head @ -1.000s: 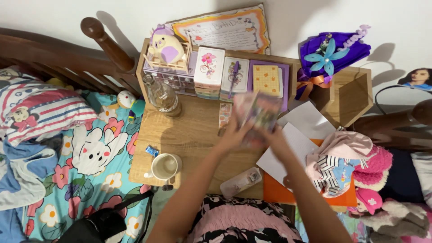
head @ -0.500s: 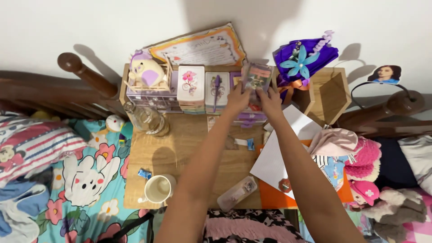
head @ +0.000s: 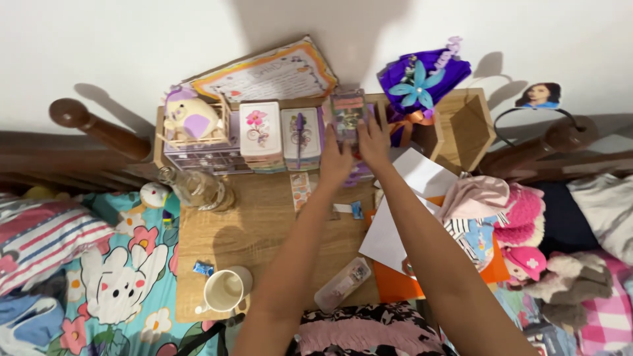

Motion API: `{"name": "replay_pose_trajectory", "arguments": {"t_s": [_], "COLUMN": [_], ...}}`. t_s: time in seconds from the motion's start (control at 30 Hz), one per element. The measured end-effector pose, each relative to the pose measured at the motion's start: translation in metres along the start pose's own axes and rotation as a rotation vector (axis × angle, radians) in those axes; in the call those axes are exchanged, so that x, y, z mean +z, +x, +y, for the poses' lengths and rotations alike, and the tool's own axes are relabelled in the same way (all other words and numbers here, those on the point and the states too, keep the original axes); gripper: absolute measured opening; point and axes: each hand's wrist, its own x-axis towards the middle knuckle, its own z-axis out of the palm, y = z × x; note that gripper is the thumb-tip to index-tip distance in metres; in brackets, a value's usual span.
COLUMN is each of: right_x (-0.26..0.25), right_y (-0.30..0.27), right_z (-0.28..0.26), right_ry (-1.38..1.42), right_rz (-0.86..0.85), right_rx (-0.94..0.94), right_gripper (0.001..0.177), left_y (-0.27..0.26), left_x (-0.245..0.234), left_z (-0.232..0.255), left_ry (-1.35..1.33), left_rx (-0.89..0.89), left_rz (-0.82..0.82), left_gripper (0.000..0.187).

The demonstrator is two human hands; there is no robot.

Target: Organizing books, papers, and clothes on a desk and bed in a bedroom.

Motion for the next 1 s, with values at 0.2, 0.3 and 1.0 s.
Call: {"name": "replay_pose_trajectory", "arguments": {"t_s": [0.2,0.3,1.0], "right_x": [-0.072,-0.156,-0.358], "right_y": [0.018,0.005,-0.097], "right_z": [-0.026,-0.053,0.163], "right_ry": [0.439,0.369,-0.126], "right_rz": [-0.425,-0.472,-0.565], "right_rx": [0.604,0.486,0.063], "right_gripper": [0.062,0.055,0.045], "left_y": [-0.012,-0.059,-0.174], "left_x": [-0.019,-0.049,0.204], "left_z": [0.031,0.114,0.096], "left_ry": [0.092,0.041,0.066], "left_rx": [0.060,0.391,-0.122], "left_rz": [0.013,0.185,-0.528], "left_gripper": [0.072,0.051,0.067]}}
